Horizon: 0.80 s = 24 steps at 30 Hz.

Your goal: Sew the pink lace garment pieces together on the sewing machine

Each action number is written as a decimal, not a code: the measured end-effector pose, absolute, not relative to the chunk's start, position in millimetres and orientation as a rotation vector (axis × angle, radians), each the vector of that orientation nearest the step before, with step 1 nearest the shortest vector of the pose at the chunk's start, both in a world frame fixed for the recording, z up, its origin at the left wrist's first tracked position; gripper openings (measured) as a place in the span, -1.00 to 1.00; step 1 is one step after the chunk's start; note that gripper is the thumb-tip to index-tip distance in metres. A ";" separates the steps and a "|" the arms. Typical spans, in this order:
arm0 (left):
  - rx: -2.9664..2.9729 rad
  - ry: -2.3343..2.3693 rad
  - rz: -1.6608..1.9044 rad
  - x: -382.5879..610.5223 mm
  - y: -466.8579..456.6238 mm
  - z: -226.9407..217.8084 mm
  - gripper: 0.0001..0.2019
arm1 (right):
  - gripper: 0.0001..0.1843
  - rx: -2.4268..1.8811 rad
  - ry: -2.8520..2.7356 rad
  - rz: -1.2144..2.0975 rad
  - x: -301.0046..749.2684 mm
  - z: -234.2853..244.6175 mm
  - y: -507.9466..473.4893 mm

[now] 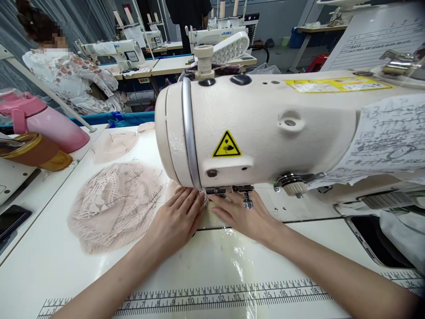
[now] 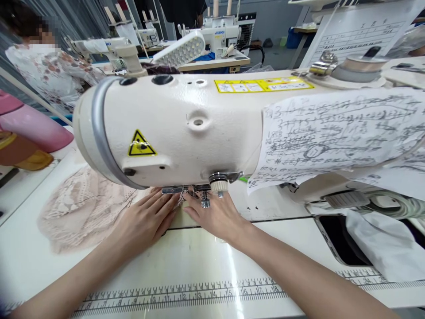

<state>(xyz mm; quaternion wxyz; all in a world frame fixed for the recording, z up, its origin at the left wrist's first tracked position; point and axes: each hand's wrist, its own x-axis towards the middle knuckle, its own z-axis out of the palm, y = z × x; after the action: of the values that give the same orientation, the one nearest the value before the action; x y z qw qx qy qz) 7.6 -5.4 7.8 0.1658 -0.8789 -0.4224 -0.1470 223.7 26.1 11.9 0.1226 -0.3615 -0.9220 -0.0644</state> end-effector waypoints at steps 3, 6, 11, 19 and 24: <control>-2.479 -1.188 -0.398 9.0 -6.7 7.9 -0.68 | -0.56 -1.069 -2.694 -0.306 221.0 3.5 25.6; -2.449 -1.153 -0.382 10.7 -7.1 8.6 -0.68 | -0.55 -1.051 -2.667 -0.342 218.9 -0.9 25.5; -2.417 -1.165 -0.396 13.4 -7.3 7.6 -0.68 | -0.55 -1.056 -2.726 -0.279 219.1 2.9 26.0; -2.458 -1.263 -0.407 15.8 -7.3 8.0 -0.68 | -0.52 -1.032 -2.776 -0.357 223.6 0.8 27.8; -2.467 -1.317 -0.422 16.6 -5.2 8.8 -0.67 | -0.54 -1.015 -2.724 -0.494 223.7 -4.8 28.9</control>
<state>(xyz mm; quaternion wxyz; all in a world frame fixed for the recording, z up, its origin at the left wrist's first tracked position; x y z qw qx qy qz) 16.6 -5.2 8.8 0.1560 -0.8616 -0.4600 -0.1472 223.7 28.9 -4.8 0.0964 -0.3426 -0.9195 -0.1667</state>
